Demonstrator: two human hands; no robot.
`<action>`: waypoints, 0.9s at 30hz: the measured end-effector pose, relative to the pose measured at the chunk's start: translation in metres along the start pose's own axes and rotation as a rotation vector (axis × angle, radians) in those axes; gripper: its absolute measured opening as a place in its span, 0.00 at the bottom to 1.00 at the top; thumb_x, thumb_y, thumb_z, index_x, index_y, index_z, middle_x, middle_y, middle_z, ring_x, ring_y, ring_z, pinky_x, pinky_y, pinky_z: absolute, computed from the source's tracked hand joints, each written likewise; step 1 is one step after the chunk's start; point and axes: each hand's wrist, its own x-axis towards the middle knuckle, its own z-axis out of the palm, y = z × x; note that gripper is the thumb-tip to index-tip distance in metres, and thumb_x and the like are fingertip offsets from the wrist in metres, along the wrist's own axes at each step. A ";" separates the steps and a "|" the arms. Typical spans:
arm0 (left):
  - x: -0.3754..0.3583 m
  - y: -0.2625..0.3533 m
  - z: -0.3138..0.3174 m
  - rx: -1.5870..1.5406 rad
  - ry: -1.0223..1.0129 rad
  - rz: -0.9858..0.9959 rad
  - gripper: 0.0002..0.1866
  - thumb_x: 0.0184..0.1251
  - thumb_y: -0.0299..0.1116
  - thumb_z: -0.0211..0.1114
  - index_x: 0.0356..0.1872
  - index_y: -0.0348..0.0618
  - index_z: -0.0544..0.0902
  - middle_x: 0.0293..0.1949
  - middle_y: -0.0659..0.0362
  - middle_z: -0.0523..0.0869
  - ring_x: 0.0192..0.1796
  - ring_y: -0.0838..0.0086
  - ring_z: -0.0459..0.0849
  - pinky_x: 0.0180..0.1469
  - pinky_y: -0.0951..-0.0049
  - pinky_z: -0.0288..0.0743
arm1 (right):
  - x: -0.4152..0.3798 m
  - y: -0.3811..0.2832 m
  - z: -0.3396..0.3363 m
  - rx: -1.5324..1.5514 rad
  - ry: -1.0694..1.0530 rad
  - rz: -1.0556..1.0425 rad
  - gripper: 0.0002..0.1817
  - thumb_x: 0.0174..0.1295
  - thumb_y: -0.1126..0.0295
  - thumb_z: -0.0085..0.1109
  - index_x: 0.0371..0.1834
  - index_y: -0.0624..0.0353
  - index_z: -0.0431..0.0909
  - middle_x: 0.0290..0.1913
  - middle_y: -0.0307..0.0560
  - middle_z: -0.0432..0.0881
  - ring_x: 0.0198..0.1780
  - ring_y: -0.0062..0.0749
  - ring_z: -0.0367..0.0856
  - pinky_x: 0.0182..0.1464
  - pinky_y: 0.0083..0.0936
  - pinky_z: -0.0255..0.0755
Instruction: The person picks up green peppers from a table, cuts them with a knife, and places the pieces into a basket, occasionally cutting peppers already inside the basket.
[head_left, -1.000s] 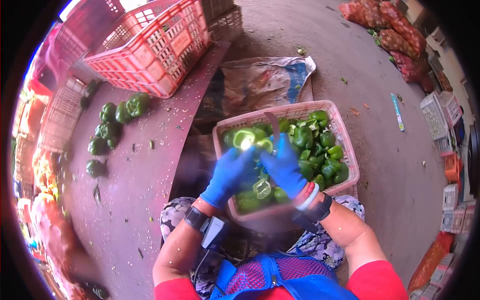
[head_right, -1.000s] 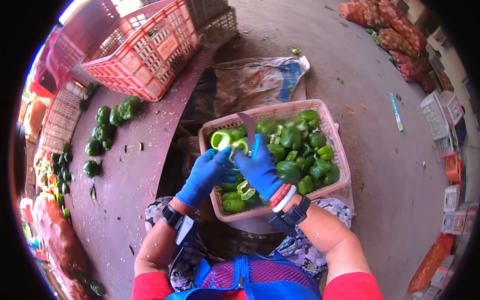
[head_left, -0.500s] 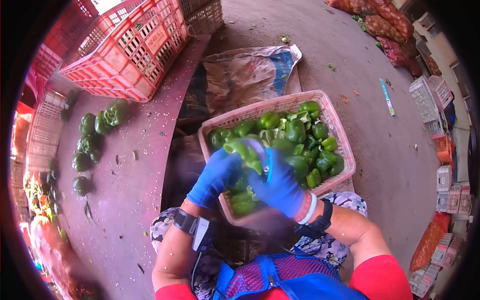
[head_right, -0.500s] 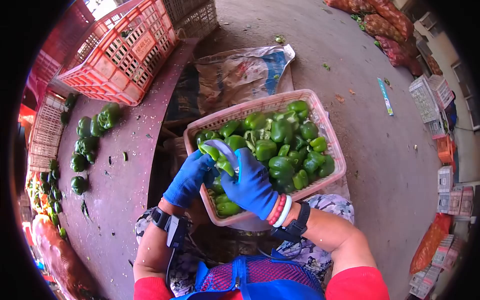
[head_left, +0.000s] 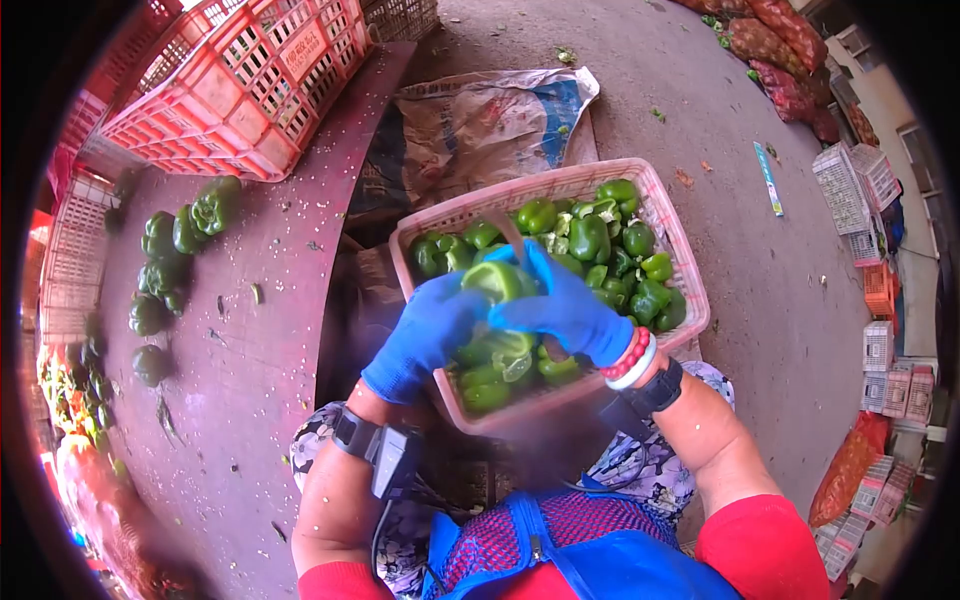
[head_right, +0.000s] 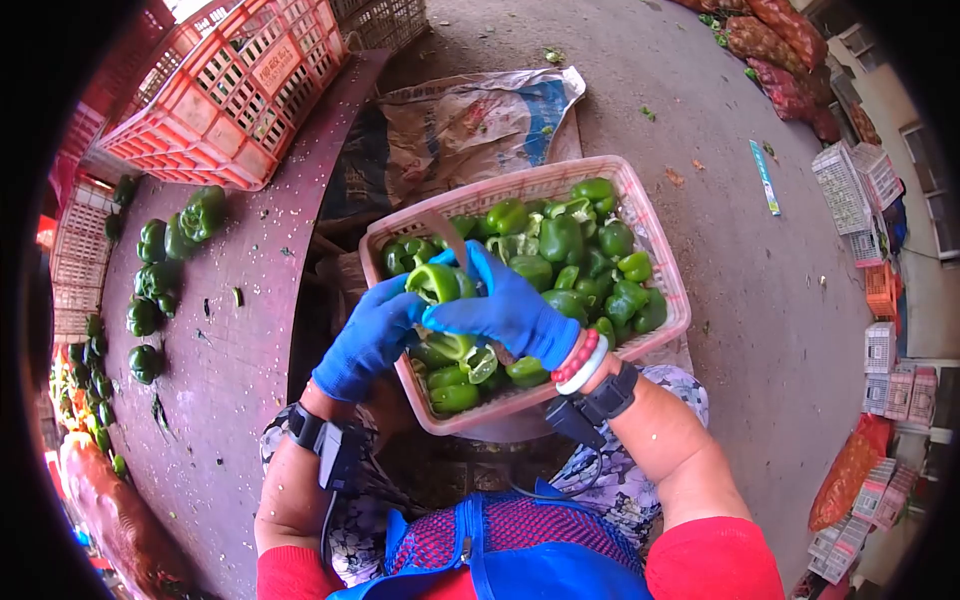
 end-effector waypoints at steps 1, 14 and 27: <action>-0.003 0.009 -0.002 0.076 0.019 0.082 0.10 0.59 0.19 0.66 0.41 0.42 0.82 0.46 0.55 0.84 0.47 0.64 0.84 0.49 0.69 0.79 | 0.000 -0.006 -0.002 0.134 0.001 0.022 0.35 0.59 0.69 0.72 0.69 0.61 0.68 0.55 0.41 0.80 0.55 0.23 0.78 0.60 0.25 0.74; 0.016 0.017 -0.008 0.270 0.676 0.543 0.18 0.65 0.34 0.67 0.51 0.36 0.75 0.42 0.48 0.82 0.42 0.58 0.84 0.46 0.61 0.79 | 0.002 -0.023 0.007 0.142 0.028 0.053 0.35 0.66 0.62 0.68 0.73 0.59 0.65 0.59 0.47 0.80 0.57 0.32 0.82 0.62 0.29 0.73; -0.008 0.025 -0.005 0.284 0.260 0.166 0.14 0.62 0.29 0.70 0.46 0.38 0.79 0.31 0.60 0.83 0.27 0.76 0.81 0.33 0.70 0.77 | 0.021 -0.006 0.018 -0.304 0.160 -0.123 0.18 0.66 0.57 0.68 0.52 0.57 0.82 0.33 0.40 0.85 0.35 0.20 0.80 0.41 0.25 0.77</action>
